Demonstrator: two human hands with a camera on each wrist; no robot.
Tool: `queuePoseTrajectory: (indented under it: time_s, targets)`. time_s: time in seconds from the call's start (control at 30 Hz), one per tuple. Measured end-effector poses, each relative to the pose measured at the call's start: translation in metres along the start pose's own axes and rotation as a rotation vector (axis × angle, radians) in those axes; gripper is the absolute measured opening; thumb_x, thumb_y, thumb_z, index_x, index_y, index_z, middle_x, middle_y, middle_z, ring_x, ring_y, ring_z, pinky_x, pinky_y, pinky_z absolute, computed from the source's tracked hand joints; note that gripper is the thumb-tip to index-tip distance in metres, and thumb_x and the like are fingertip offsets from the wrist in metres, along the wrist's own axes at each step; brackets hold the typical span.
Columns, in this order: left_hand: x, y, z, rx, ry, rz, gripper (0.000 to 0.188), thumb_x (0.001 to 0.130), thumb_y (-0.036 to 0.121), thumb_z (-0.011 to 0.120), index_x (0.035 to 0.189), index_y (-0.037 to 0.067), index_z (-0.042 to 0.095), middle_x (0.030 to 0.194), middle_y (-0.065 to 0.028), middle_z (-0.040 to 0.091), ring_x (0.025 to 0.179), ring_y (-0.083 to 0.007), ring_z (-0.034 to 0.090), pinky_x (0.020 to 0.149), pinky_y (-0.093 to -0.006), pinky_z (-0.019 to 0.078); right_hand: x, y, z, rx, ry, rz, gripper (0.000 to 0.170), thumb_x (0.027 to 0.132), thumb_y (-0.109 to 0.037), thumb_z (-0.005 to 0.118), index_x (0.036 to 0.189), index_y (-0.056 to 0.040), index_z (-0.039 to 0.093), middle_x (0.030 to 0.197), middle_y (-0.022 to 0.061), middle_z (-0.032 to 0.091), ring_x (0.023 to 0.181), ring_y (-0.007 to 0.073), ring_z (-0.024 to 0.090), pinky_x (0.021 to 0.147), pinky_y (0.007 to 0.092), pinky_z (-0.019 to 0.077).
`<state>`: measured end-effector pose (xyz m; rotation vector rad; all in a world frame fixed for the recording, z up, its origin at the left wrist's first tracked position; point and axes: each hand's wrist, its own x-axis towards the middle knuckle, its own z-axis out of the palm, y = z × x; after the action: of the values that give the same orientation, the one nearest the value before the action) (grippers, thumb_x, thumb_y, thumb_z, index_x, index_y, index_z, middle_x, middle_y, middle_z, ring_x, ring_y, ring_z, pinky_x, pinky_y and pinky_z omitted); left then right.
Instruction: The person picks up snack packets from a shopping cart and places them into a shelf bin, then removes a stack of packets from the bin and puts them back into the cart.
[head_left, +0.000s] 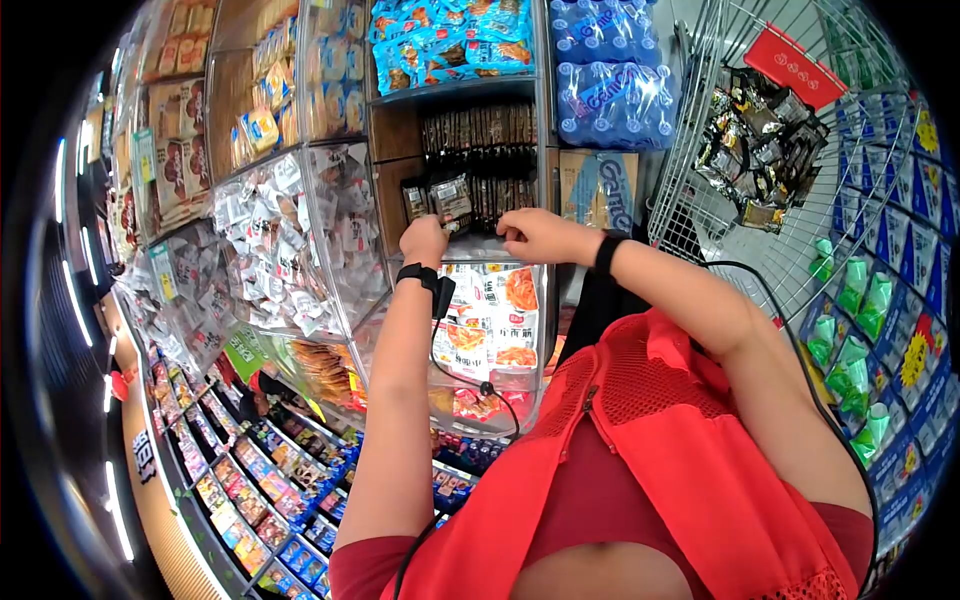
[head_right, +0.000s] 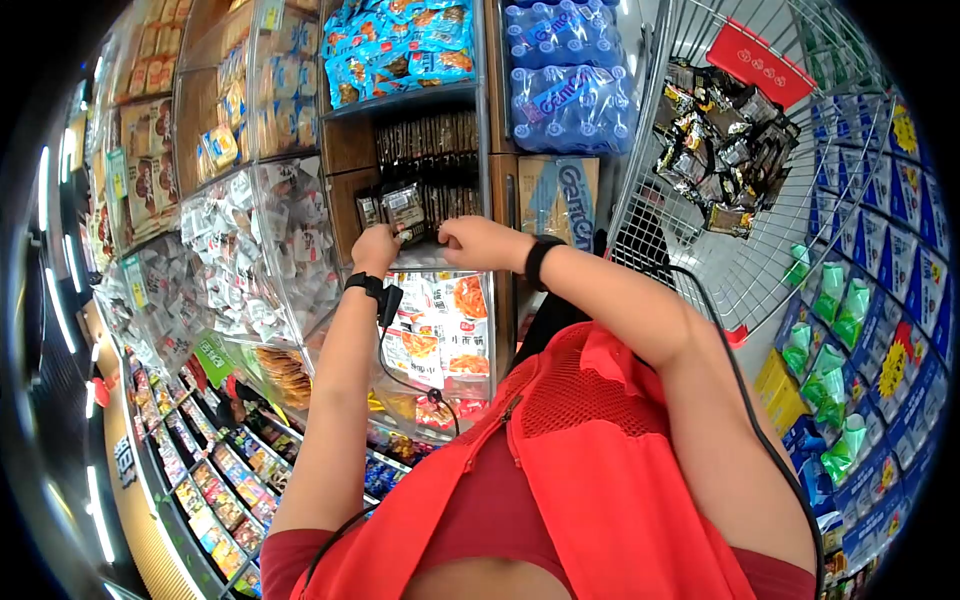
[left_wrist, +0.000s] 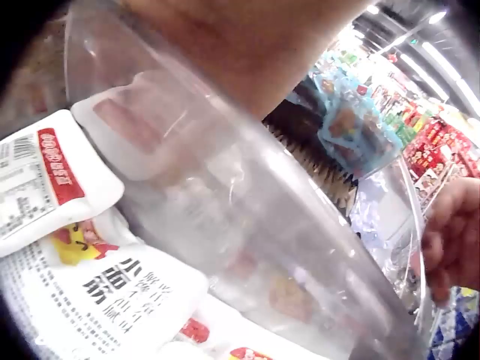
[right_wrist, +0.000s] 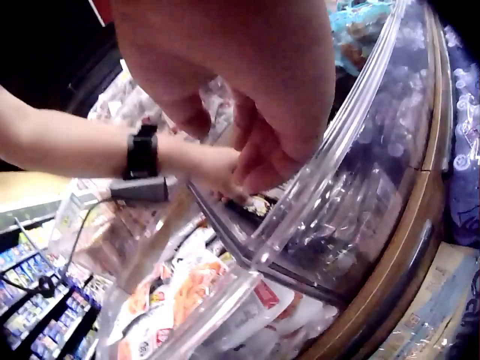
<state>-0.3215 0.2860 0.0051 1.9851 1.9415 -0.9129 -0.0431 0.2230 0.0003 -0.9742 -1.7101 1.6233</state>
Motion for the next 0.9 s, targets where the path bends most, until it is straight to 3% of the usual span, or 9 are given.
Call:
queuePoseTrajectory:
  time_s: [0.07, 0.2, 0.37, 0.43, 0.53, 0.63, 0.7, 0.8, 0.9]
  targets:
    - [-0.002, 0.003, -0.008, 0.021, -0.085, -0.016, 0.031, 0.084, 0.03, 0.071, 0.105, 0.007, 0.073, 0.102, -0.0162, 0.073, 0.097, -0.0349, 0.069, 0.082, -0.0447, 0.0554, -0.021, -0.016, -0.032, 0.151, -0.028, 0.048, 0.032, 0.088, -0.022, 0.067, 0.108, 0.0029, 0.062, 0.09, 0.0165, 0.07, 0.083, 0.0305, 0.068, 0.076, 0.0383, 0.0539]
    - [-0.002, 0.007, -0.023, -0.004, -0.087, -0.034, 0.028, 0.087, 0.03, 0.065, 0.103, 0.008, 0.073, 0.104, -0.0182, 0.072, 0.099, -0.0369, 0.068, 0.082, -0.0484, 0.0552, -0.064, -0.008, -0.108, 0.118, 0.119, 0.045, 0.029, 0.093, -0.019, 0.066, 0.115, -0.0006, 0.061, 0.095, 0.0097, 0.068, 0.086, 0.0191, 0.066, 0.076, 0.0331, 0.0531]
    - [-0.007, 0.013, -0.042, -0.065, 0.139, -0.017, 0.03, 0.094, 0.03, 0.053, 0.1, 0.006, 0.069, 0.102, -0.0205, 0.07, 0.098, -0.0408, 0.066, 0.082, -0.0524, 0.0531, -0.153, 0.038, -0.22, 0.175, 0.445, 0.234, 0.026, 0.098, -0.015, 0.062, 0.122, -0.0046, 0.06, 0.094, -0.0018, 0.06, 0.081, 0.0051, 0.054, 0.071, 0.0223, 0.0473]
    - [0.001, 0.015, -0.032, -0.121, 0.17, 0.072, 0.029, 0.096, 0.03, 0.05, 0.102, 0.006, 0.065, 0.105, -0.0205, 0.068, 0.1, -0.0409, 0.065, 0.083, -0.0529, 0.0515, -0.198, 0.064, -0.258, 0.256, 0.729, 0.364, 0.021, 0.095, -0.013, 0.064, 0.112, -0.0009, 0.063, 0.085, -0.0009, 0.062, 0.077, 0.0074, 0.056, 0.071, 0.0238, 0.0474]
    - [0.02, 0.019, -0.007, -0.063, 0.14, 0.111, 0.025, 0.097, 0.025, 0.05, 0.102, 0.004, 0.062, 0.103, -0.0233, 0.065, 0.099, -0.0441, 0.061, 0.083, -0.0526, 0.0489, -0.276, 0.152, -0.292, 0.021, 1.059, 0.556, 0.024, 0.092, -0.019, 0.066, 0.107, -0.0001, 0.064, 0.084, 0.0049, 0.067, 0.076, 0.0117, 0.06, 0.071, 0.0284, 0.0493]
    - [0.029, 0.03, -0.008, 0.011, 0.163, 0.121, 0.022, 0.097, 0.02, 0.049, 0.102, 0.001, 0.059, 0.099, -0.0249, 0.063, 0.096, -0.0458, 0.06, 0.082, -0.0529, 0.0472, -0.331, 0.203, -0.303, -0.107, 1.118, 0.672, 0.026, 0.088, -0.021, 0.067, 0.105, -0.0003, 0.065, 0.082, 0.0078, 0.069, 0.074, 0.0175, 0.064, 0.071, 0.0321, 0.0514]
    - [0.025, 0.047, -0.023, 0.072, 0.116, 0.105, 0.018, 0.096, 0.015, 0.048, 0.103, 0.001, 0.058, 0.1, -0.0255, 0.063, 0.097, -0.0459, 0.059, 0.082, -0.0523, 0.0471, -0.348, 0.225, -0.305, -0.255, 1.04, 0.802, 0.031, 0.085, -0.022, 0.068, 0.105, 0.0012, 0.065, 0.085, 0.0154, 0.069, 0.078, 0.0283, 0.068, 0.072, 0.0371, 0.0531]
    - [0.027, 0.035, -0.021, -0.017, 0.102, 0.127, 0.018, 0.095, 0.011, 0.046, 0.108, 0.001, 0.055, 0.101, -0.0279, 0.062, 0.099, -0.0469, 0.059, 0.083, -0.0522, 0.047, -0.351, 0.269, -0.318, -0.436, 1.043, 0.837, 0.032, 0.082, -0.019, 0.069, 0.104, 0.0029, 0.065, 0.092, 0.0193, 0.069, 0.086, 0.0354, 0.067, 0.078, 0.0427, 0.0535]
    - [-0.005, 0.087, -0.057, 0.145, -0.014, -0.074, 0.024, 0.096, 0.022, 0.05, 0.103, 0.0, 0.057, 0.094, -0.0291, 0.068, 0.09, -0.0482, 0.065, 0.075, -0.0569, 0.05, -0.319, 0.283, -0.349, -0.654, 1.001, 0.72, 0.027, 0.082, -0.014, 0.068, 0.103, 0.0021, 0.065, 0.095, 0.0217, 0.066, 0.093, 0.0402, 0.063, 0.085, 0.0482, 0.0504]
